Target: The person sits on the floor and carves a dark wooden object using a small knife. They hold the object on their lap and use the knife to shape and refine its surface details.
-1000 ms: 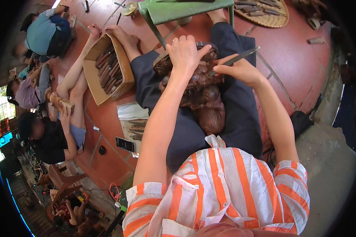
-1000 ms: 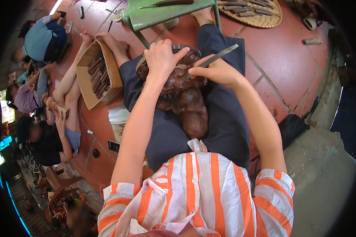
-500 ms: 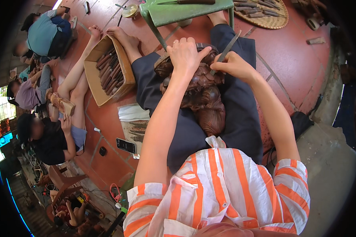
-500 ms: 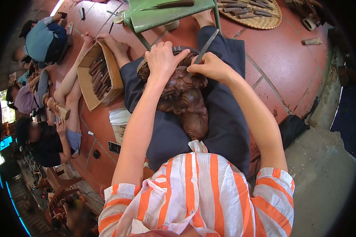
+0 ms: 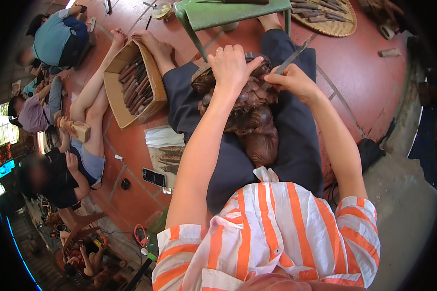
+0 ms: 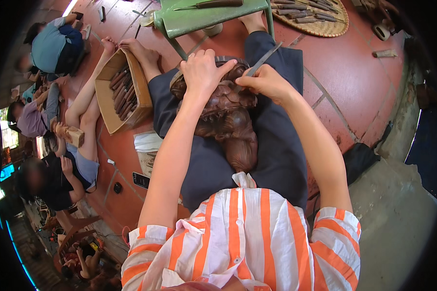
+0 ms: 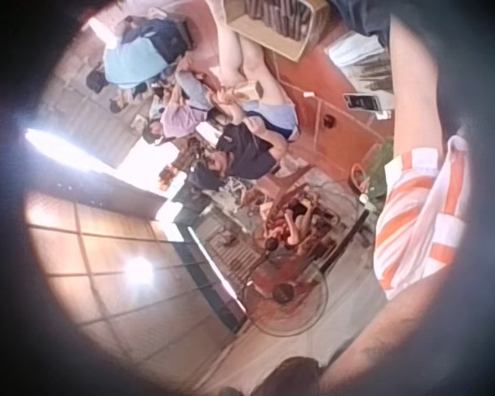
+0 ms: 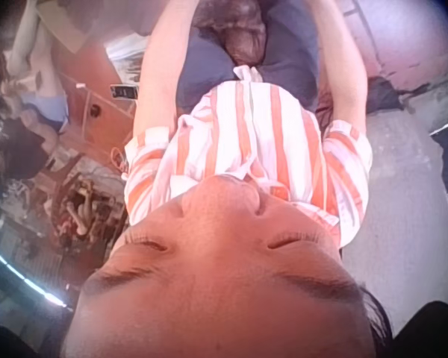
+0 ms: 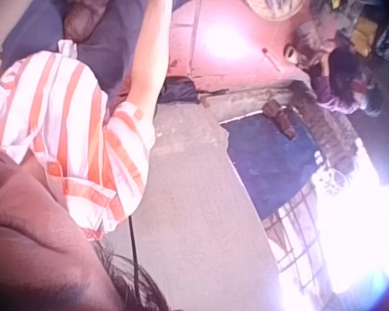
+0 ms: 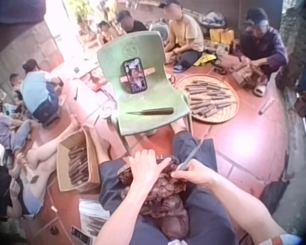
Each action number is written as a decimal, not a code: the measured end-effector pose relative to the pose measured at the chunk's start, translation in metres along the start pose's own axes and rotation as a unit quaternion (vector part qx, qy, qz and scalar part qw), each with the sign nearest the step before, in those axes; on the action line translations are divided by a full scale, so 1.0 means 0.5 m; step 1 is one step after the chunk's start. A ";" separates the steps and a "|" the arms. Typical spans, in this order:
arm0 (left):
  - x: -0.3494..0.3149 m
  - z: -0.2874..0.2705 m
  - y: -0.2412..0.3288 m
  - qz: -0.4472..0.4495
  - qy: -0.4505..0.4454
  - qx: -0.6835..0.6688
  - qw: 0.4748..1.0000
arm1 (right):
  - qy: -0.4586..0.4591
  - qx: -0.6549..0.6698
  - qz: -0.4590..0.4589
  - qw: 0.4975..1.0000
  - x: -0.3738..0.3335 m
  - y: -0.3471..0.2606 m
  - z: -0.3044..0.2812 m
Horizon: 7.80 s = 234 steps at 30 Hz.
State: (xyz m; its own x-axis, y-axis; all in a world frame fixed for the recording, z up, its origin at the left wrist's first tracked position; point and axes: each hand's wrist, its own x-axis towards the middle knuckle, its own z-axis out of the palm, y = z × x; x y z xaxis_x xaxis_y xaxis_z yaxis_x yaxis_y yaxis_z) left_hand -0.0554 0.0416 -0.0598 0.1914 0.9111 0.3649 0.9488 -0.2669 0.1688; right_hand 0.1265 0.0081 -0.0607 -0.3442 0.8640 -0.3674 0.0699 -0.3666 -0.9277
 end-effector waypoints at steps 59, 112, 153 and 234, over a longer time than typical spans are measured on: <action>0.008 -0.011 -0.015 0.014 0.012 -0.045 0.999 | -0.014 0.016 0.008 1.000 0.019 0.010 -0.007; -0.062 -0.038 -0.128 -0.065 0.028 -0.266 0.961 | -0.029 -0.221 -0.211 0.952 -0.014 -0.068 0.126; -0.052 -0.161 -0.083 -0.204 -0.129 -0.565 0.789 | -0.169 -0.034 -0.165 0.971 0.043 -0.010 0.116; -0.014 -0.128 -0.078 -0.166 -0.122 -0.435 0.877 | -0.066 -0.063 -0.151 0.984 0.047 -0.010 0.138</action>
State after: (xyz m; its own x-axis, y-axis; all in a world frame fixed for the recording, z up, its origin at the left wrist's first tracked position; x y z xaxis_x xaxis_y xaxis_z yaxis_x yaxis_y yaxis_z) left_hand -0.1099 0.0255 -0.0105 0.0892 0.9957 -0.0249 0.4326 -0.0162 0.9014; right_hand 0.0535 0.0064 -0.0601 -0.4848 0.8718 -0.0700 0.0581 -0.0478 -0.9972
